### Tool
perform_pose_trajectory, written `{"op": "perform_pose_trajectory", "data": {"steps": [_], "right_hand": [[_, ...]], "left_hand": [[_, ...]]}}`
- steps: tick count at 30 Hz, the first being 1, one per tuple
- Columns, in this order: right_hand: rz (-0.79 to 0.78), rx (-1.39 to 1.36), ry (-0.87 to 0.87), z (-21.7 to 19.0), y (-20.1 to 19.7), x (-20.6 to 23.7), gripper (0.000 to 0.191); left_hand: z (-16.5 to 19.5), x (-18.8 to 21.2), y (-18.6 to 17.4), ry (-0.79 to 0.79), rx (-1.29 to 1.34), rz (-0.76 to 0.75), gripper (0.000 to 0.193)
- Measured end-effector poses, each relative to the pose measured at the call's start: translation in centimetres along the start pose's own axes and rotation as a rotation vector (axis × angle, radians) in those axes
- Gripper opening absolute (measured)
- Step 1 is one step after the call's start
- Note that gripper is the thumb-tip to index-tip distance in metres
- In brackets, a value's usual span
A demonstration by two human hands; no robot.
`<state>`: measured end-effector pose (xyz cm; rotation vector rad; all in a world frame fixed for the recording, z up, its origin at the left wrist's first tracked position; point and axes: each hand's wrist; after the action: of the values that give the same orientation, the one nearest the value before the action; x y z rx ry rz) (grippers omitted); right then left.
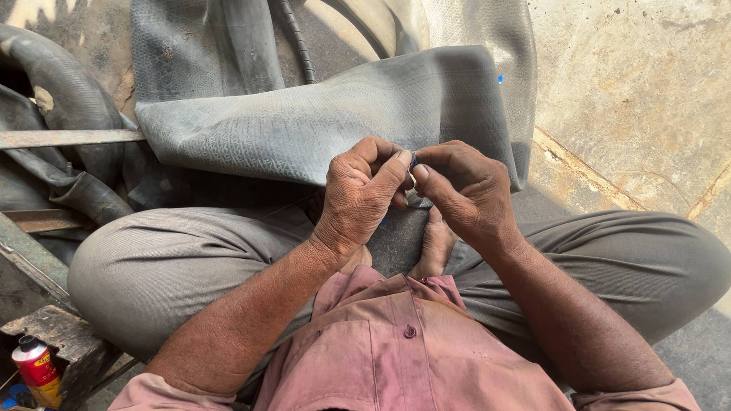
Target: The person applies adhesive from a tube to a tire inner tube and then uses a small circular patch and a metal roller to seal a puncture.
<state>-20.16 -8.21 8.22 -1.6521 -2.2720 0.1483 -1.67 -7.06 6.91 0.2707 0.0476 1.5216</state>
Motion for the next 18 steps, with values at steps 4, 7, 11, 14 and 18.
{"op": "perform_pose_trajectory", "data": {"steps": [4,7,11,14,18], "right_hand": [[0.022,0.007,0.027,0.11,0.1,-0.09,0.024],[0.033,0.01,0.026,0.24,0.11,-0.2,0.022],[0.053,0.035,0.034,0.5,0.14,-0.24,0.021],[0.053,-0.001,0.043,0.68,0.22,-0.22,0.02],[0.08,0.001,0.064,0.81,0.11,-0.39,0.02]], "left_hand": [[-0.02,0.07,0.0,-0.009,-0.025,-0.007,0.022],[-0.07,0.09,0.06,-0.016,-0.005,-0.009,0.021],[-0.19,0.09,0.14,-0.035,0.018,-0.006,0.022],[-0.24,0.1,0.12,-0.049,0.028,-0.005,0.022],[-0.26,-0.03,-0.03,-0.052,0.05,0.007,0.021]]}}
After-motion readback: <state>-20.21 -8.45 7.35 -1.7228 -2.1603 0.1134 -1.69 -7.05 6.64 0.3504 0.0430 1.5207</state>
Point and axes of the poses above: each hand's wrist, its own x-axis away from the middle knuckle, its own y-axis out of the palm, z = x × y, and after that the axes turned 9 degrees about y, right-handed
